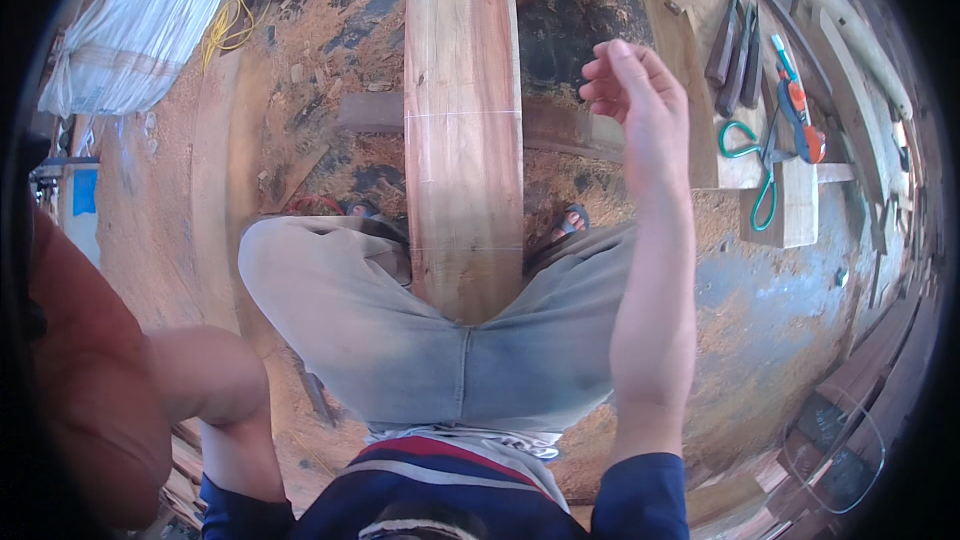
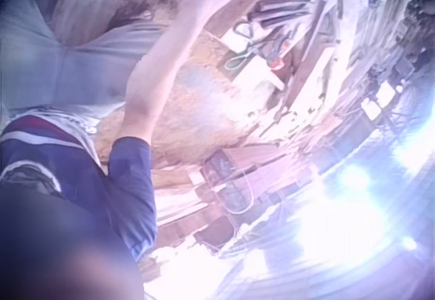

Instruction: The person marks a wooden plank with a white marker and a straightedge, then uses green-handled shears to cut along the marked line. The person sits on the floor to continue cutting and later stands to resume marking.

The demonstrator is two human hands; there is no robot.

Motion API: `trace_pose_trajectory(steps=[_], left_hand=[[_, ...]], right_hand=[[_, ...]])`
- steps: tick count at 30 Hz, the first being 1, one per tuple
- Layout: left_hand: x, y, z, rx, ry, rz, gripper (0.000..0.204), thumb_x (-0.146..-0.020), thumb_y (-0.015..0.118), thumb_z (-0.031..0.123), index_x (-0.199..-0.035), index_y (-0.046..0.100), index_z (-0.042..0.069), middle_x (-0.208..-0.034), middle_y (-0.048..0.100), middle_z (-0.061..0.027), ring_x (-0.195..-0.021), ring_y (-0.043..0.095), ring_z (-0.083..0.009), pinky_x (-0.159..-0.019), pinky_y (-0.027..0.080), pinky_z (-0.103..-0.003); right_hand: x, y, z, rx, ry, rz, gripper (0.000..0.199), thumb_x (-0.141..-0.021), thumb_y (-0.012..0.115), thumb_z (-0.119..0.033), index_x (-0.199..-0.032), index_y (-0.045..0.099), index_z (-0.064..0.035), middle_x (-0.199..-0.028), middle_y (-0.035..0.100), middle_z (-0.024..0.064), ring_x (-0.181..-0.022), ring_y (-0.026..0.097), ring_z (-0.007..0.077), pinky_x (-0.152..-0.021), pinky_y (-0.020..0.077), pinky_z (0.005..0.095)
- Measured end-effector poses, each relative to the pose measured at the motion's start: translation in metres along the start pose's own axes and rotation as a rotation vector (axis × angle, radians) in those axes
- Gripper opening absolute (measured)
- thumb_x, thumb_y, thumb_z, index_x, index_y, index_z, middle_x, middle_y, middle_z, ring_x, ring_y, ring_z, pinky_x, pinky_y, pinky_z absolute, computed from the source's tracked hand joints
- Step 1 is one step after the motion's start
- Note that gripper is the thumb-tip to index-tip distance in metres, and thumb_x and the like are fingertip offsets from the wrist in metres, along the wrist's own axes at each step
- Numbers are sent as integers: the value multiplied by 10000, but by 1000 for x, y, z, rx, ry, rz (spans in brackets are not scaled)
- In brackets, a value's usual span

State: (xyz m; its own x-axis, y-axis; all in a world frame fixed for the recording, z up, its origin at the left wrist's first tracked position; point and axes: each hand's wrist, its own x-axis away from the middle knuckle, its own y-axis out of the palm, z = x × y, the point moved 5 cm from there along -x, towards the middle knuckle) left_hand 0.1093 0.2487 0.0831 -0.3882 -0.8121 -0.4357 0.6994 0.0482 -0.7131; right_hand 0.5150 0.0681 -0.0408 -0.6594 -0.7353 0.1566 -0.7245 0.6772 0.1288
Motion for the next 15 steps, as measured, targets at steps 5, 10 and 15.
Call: trace_pose_trajectory(steps=[5, 10, 15], left_hand=[[12, 38, 53, 282, 212, 50, 517, -1027, 628, 215, -1468, 478, -7, -1489, 528, -218, -1432, 486, -343, -1115, 461, -508], [30, 37, 92, 769, 652, 251, 486, -1038, 617, 217, -1452, 511, -15, -1473, 553, -218, -1420, 509, -338, -1104, 483, -499], [12, 140, 10, 85, -331, -212, 582, -969, 745, 309, -1418, 577, -22, -1485, 550, -278, -1422, 514, -362, -1148, 439, -437]], right_hand=[[2, 20, 3, 343, -106, -69, 305, -1041, 670, -303, -1120, 722, -13, -923, 731, 23, -799, 665, 83, -691, 500, 246], [9, 25, 19, 896, -141, -161, 366, -964, 725, -306, -1228, 718, -54, -1077, 770, 160, -994, 738, 293, -873, 568, 389], [8, 20, 21, 1064, -74, -190, 384, -982, 672, -351, -1255, 720, -84, -1100, 771, 148, -1047, 721, 347, -934, 551, 440]])
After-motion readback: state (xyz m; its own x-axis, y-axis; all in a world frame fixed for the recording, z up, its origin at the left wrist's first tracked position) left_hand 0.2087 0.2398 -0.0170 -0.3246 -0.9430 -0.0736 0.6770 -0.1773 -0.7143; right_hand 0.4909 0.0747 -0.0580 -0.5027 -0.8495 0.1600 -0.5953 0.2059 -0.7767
